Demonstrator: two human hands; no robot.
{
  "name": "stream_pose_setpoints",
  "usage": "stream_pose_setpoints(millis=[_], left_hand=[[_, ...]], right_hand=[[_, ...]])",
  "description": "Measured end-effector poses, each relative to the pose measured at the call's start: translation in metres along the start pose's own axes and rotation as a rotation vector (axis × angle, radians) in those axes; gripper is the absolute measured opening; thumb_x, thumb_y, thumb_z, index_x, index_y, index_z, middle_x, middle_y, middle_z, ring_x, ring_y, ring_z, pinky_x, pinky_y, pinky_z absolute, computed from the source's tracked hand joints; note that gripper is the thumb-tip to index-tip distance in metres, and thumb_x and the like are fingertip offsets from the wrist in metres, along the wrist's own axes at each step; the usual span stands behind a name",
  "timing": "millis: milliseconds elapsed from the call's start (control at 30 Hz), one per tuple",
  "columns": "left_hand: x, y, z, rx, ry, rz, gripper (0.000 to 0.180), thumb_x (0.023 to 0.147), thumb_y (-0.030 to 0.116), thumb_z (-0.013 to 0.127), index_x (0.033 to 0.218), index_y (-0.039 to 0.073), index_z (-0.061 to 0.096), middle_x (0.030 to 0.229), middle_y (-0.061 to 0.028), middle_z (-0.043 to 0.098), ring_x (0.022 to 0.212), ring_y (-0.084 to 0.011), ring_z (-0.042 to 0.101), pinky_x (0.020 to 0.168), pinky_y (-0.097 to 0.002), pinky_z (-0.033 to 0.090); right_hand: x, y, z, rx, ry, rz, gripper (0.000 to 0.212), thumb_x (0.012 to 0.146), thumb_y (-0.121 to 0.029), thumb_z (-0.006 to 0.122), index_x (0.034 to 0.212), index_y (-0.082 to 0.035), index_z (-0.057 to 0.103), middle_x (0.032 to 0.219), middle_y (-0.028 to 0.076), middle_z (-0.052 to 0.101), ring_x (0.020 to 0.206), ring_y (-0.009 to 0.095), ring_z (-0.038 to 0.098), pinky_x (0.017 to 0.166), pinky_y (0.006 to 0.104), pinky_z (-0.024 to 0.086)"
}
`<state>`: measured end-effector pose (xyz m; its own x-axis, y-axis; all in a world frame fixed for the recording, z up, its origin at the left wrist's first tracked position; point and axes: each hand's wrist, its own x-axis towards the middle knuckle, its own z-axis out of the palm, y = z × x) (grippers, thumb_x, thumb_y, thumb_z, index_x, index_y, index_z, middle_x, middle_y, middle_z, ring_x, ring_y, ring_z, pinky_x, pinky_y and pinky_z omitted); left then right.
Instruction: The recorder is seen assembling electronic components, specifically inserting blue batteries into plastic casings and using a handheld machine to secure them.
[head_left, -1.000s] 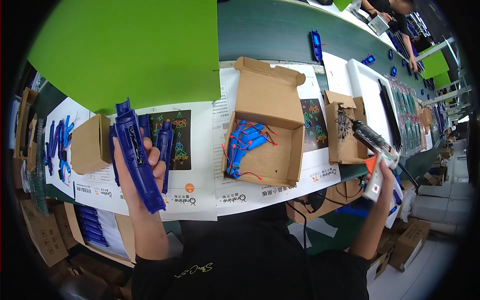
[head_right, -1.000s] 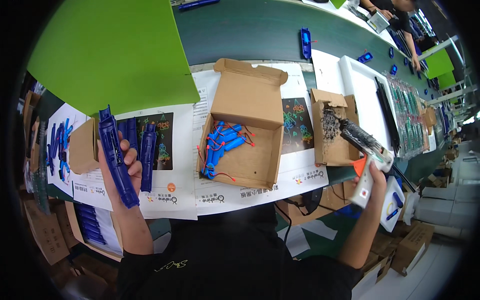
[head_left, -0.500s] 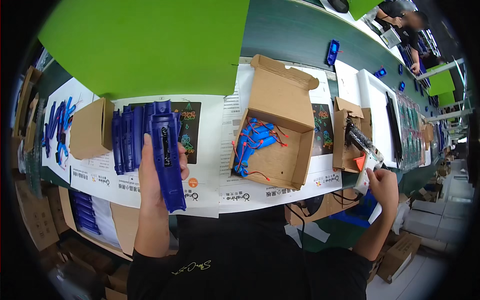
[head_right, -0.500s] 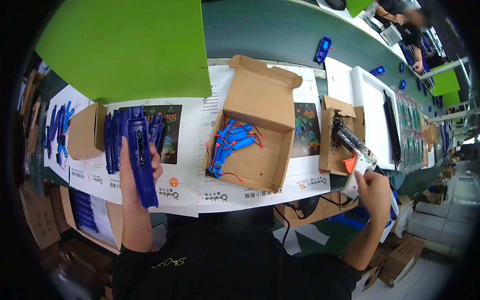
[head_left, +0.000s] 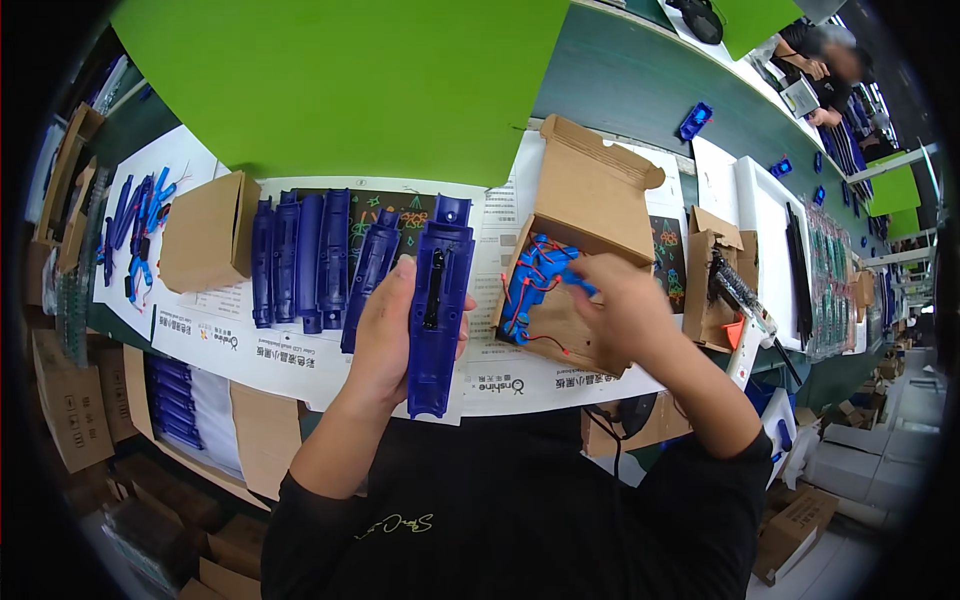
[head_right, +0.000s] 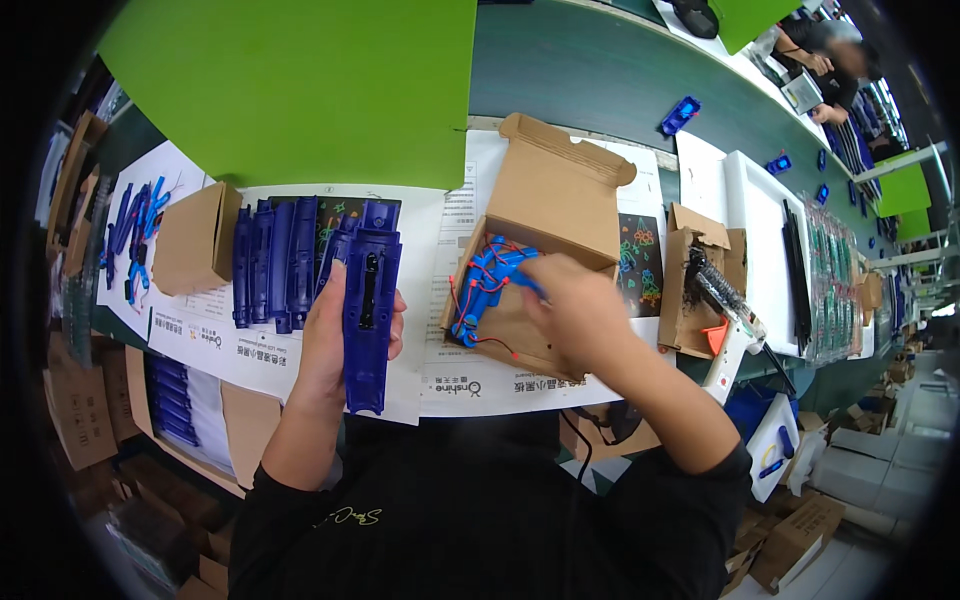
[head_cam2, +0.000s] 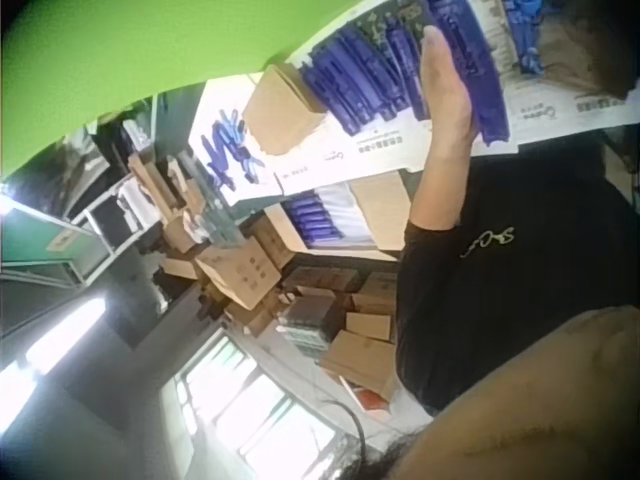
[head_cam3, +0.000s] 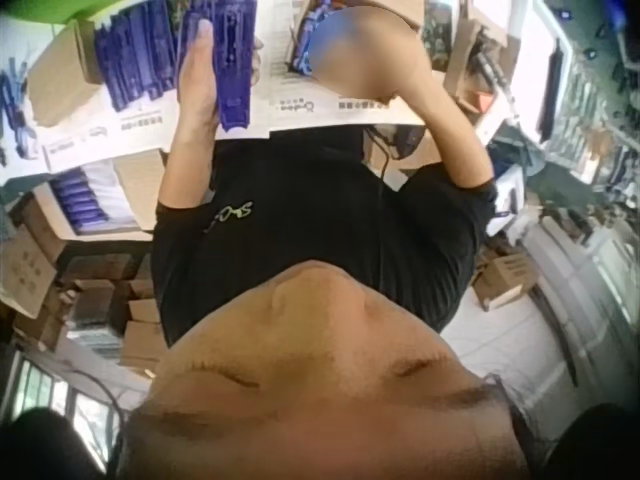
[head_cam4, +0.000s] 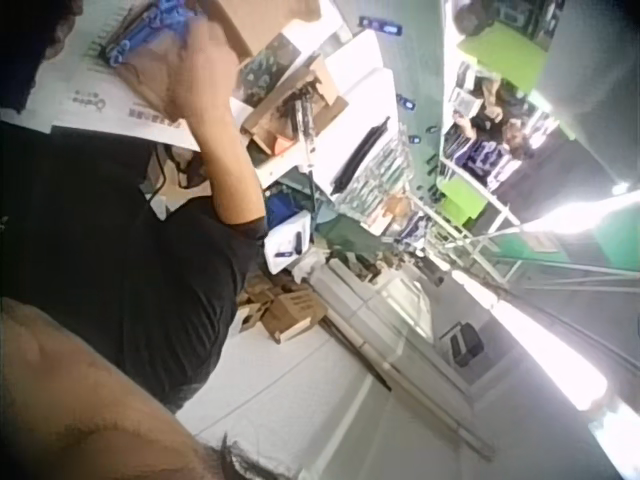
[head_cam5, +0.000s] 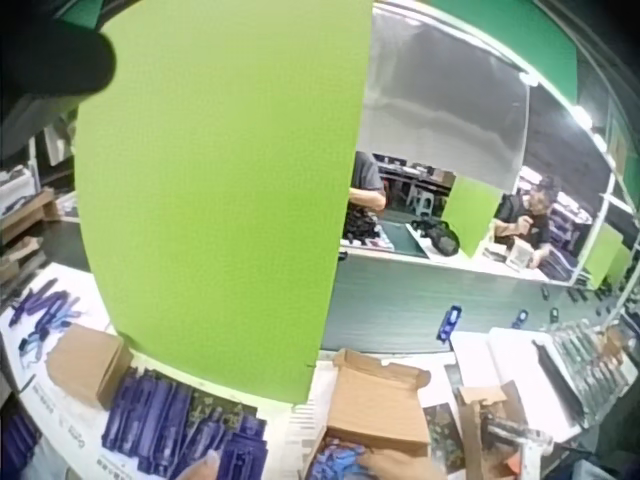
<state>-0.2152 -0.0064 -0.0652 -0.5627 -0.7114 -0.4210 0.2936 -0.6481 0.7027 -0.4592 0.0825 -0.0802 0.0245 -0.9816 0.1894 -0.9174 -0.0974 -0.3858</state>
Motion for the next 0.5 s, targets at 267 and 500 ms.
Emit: stream_pose_setpoints(millis=[267, 500], left_hand=[[0.012, -0.020, 0.018, 0.149, -0.120, 0.052, 0.048, 0.096, 0.046, 0.034, 0.107, 0.002, 0.049, 0.082, -0.0114, 0.060, 0.061, -0.0149, 0.059, 0.049, -0.0268, 0.050], [0.016, -0.034, 0.027, 0.300, -0.196, 0.223, 0.039, 0.098, 0.038, 0.036, 0.106, 0.003, 0.051, 0.088, -0.0051, 0.059, 0.071, -0.0089, 0.059, 0.062, -0.0240, 0.052]], right_hand=[[0.003, -0.046, -0.062, 1.250, 0.040, 0.574, 0.028, 0.082, -0.001, 0.063, 0.109, 0.001, 0.054, 0.089, 0.008, 0.063, 0.056, 0.004, 0.055, 0.045, 0.0177, 0.043], [0.017, -0.078, -0.031, 1.193, 0.109, 0.417, 0.029, 0.081, -0.002, 0.066, 0.108, 0.000, 0.056, 0.091, 0.010, 0.063, 0.061, 0.004, 0.057, 0.047, 0.0154, 0.043]])
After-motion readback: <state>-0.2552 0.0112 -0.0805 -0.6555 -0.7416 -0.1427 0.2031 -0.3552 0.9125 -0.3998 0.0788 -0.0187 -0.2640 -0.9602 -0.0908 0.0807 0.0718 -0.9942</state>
